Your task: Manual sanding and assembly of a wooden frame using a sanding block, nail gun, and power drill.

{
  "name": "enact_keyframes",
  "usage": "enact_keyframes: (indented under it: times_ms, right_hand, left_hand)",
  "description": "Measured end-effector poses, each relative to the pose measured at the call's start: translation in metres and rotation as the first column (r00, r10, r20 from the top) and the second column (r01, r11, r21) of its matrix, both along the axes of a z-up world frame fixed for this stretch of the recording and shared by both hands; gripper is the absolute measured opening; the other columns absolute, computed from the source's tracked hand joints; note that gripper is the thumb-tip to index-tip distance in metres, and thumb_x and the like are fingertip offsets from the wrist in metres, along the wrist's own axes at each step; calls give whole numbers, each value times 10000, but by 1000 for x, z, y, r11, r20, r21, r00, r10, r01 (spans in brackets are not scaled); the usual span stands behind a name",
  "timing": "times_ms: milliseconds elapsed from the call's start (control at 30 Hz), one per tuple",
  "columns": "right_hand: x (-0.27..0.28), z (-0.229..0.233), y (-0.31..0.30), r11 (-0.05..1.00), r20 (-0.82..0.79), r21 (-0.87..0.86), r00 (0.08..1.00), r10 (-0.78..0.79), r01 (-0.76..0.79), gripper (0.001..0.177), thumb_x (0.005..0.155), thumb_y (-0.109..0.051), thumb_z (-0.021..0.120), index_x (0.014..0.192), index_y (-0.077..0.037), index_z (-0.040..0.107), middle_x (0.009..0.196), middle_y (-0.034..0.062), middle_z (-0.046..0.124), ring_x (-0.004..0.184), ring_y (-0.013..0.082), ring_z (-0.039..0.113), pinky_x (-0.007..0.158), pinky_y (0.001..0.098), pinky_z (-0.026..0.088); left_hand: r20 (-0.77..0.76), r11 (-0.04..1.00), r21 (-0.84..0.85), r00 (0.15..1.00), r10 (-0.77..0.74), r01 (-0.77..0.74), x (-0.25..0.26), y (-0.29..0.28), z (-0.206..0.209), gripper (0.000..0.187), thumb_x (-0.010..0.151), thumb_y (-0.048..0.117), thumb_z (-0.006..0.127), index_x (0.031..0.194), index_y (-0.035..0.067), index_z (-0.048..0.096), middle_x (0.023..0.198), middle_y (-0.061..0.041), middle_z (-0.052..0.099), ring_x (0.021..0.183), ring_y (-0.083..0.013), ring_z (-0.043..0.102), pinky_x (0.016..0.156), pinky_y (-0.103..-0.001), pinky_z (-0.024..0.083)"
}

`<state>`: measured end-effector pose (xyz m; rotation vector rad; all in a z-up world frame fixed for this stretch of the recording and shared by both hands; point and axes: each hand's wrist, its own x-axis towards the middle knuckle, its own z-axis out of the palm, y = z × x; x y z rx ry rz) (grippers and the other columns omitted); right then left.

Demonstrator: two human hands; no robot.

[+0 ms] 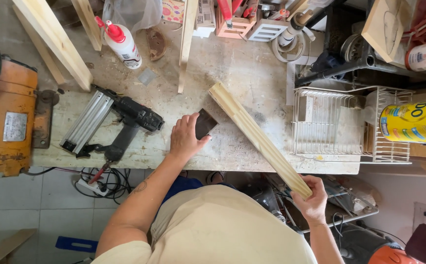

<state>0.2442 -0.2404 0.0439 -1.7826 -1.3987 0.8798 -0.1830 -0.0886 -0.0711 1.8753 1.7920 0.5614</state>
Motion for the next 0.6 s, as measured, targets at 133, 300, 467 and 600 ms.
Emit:
enact_keyframes:
  times_ms: [133,300,467,600]
  right_hand:
    - [20,-24,5,995,-7,12,995,-103,103,650,630,-25,912,1236,-9,677,1025,175,737,1001,247,703,829,398,571]
    - [16,-26,17,977,-104,96,978,-179,189,743,684,-218,944,1345,-56,646,1175,175,738,1060,232,673,899,393,539]
    - [14,-39,23,984,-170,136,981,-91,115,737,659,-240,1031,1277,-60,673,1101,176,760,1008,226,707,838,392,548]
    - [20,-50,30,979,-145,203,988,52,-22,517,647,-181,1019,1072,-64,749,824,118,740,732,165,687,629,324,512]
  left_hand:
    - [186,978,210,981,-55,15,7,-4,34,806,680,324,929,1362,49,597,1133,-176,641,1001,-392,674,820,-523,555]
    - [297,811,586,930,-217,2,16,5,71,747,824,463,859,1312,-42,606,1176,-232,629,1051,-429,627,933,-521,520]
    - [81,755,643,969,-233,127,24,65,106,779,886,394,863,1495,18,557,1201,-213,571,1045,-395,583,900,-529,506]
    - [-91,668,720,980,-178,188,95,67,121,762,690,330,864,1397,98,704,953,-213,575,843,-445,571,772,-567,455]
